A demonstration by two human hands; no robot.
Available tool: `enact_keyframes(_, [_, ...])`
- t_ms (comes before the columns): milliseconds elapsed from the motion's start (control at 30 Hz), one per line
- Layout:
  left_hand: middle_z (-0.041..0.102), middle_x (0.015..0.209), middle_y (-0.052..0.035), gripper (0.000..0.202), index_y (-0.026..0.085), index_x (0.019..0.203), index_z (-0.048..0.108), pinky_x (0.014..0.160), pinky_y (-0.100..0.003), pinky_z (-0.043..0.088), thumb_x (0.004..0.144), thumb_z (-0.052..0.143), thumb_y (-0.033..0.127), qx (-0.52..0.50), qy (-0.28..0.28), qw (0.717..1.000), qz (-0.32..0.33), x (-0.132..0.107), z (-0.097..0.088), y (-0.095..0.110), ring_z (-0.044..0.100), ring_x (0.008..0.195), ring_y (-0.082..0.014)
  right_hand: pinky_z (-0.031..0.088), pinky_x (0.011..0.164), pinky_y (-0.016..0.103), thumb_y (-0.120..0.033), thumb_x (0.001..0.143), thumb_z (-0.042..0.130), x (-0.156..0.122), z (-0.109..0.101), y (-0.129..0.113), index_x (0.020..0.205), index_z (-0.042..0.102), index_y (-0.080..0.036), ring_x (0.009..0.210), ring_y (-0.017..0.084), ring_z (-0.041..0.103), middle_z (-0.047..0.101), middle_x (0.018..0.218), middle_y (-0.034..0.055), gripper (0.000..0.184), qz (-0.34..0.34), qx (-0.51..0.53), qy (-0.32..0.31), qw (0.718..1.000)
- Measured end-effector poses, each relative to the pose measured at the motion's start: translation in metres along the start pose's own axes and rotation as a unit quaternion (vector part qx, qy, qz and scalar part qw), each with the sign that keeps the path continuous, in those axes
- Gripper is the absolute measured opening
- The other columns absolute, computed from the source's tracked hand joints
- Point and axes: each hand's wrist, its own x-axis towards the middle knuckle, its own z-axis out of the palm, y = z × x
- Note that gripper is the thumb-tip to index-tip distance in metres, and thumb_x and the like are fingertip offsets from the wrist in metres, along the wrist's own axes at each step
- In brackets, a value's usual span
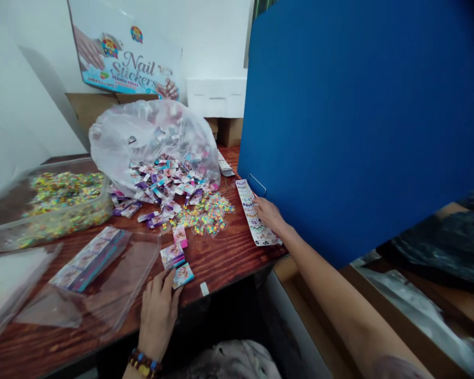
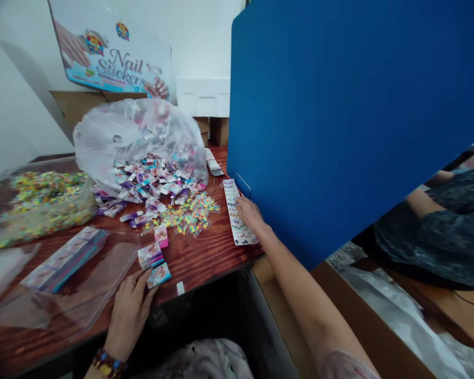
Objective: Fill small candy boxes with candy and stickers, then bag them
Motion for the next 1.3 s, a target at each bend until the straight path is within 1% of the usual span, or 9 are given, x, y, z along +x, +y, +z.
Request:
enact_keyframes(100, [0.052,0.115,-0.0132,0.037,0.018,0.121,0.050,0.088,-0.046,0.048,0.092,0.043,0.039,-0.036,0.028,0.999,-0.014,-0.002,0.004,-0.001,0.053,0.105,-0.0275,0.033,0.109,0.038,-0.018,0.089,0.045,0.022,0.016,0.015,0.119,0.061,-0.014,0.129,0.025,0.044,0.056,0.133,0.0127,0.034,-0.014,-0.002,-0.031,0.999])
enact_keyframes(233, [0.050,0.113,-0.0108,0.036,0.020,0.120,0.048,0.093,-0.047,0.046,0.092,0.041,0.042,-0.100,0.028,0.993,-0.050,-0.003,0.001,-0.002,0.053,0.106,-0.0263,0.025,0.114,0.036,-0.016,0.087,0.051,0.026,0.029,0.027,0.114,0.065,-0.014,0.135,0.024,0.038,0.055,0.134,0.0124,0.031,-0.039,0.005,-0.066,0.997])
enact_keyframes(433, [0.053,0.110,-0.0100,0.037,0.019,0.117,0.051,0.094,-0.046,0.044,0.091,0.042,0.044,-0.127,0.034,0.988,-0.076,-0.002,-0.003,0.003,0.054,0.103,-0.0257,0.025,0.115,0.040,-0.021,0.088,0.051,0.017,0.019,0.040,0.122,0.061,-0.015,0.140,0.024,0.029,0.052,0.138,0.0097,0.036,-0.052,0.036,-0.087,0.994])
enact_keyframes(700, [0.059,0.108,-0.0087,0.035,0.021,0.113,0.054,0.096,-0.046,0.043,0.089,0.045,0.045,-0.166,0.057,0.980,-0.094,-0.005,-0.009,0.004,0.056,0.102,-0.0256,0.034,0.109,0.039,-0.022,0.083,0.055,0.009,0.018,0.033,0.102,0.071,-0.017,0.127,0.025,0.048,0.065,0.122,0.0090,0.026,-0.024,0.106,-0.058,0.992])
enact_keyframes(867, [0.061,0.105,-0.0067,0.029,0.023,0.108,0.059,0.093,-0.041,0.046,0.087,0.052,0.041,-0.201,0.094,0.973,-0.065,-0.002,-0.024,0.022,0.059,0.097,-0.0232,0.049,0.086,0.035,-0.032,0.084,0.052,-0.005,-0.012,0.008,0.090,0.070,-0.017,0.098,0.023,0.064,0.072,0.097,0.0051,0.025,-0.006,0.154,-0.020,0.988])
enact_keyframes(967, [0.063,0.109,-0.0054,0.027,0.025,0.110,0.060,0.094,-0.038,0.047,0.087,0.054,0.037,-0.257,0.057,0.964,-0.048,0.017,-0.037,0.045,0.060,0.102,-0.0215,0.048,0.065,0.028,-0.043,0.083,0.052,-0.016,-0.042,-0.018,0.083,0.067,-0.016,0.071,0.017,0.062,0.069,0.077,0.0017,0.030,-0.008,0.221,-0.038,0.975])
enact_keyframes(1100, [0.064,0.119,-0.0063,0.034,0.024,0.115,0.060,0.100,-0.039,0.043,0.086,0.053,0.040,-0.331,-0.018,0.938,-0.099,0.056,-0.041,0.079,0.058,0.112,-0.0222,0.042,0.057,0.023,-0.041,0.074,0.065,-0.028,-0.064,-0.060,0.074,0.065,-0.016,0.058,0.012,0.054,0.063,0.065,-0.0009,0.024,-0.001,0.397,-0.145,0.906])
enact_keyframes(1200, [0.070,0.107,-0.0067,0.035,0.021,0.110,0.064,0.091,-0.035,0.047,0.082,0.059,0.042,-0.419,-0.130,0.888,-0.141,0.074,-0.029,0.092,0.065,0.098,-0.0213,0.042,0.058,0.024,-0.039,0.073,0.066,-0.033,-0.060,-0.084,0.072,0.065,-0.016,0.061,0.012,0.055,0.064,0.067,-0.0002,0.023,-0.015,0.418,-0.163,0.894])
enact_keyframes(1300, [0.071,0.079,-0.0034,0.028,0.016,0.084,0.070,0.068,-0.027,0.049,0.080,0.059,0.042,-0.508,-0.194,0.820,-0.179,0.076,-0.015,0.091,0.063,0.071,-0.0165,0.043,0.059,0.024,-0.038,0.078,0.063,-0.045,-0.050,-0.101,0.072,0.066,-0.016,0.063,0.013,0.056,0.064,0.067,0.0001,0.023,-0.051,0.382,-0.136,0.913])
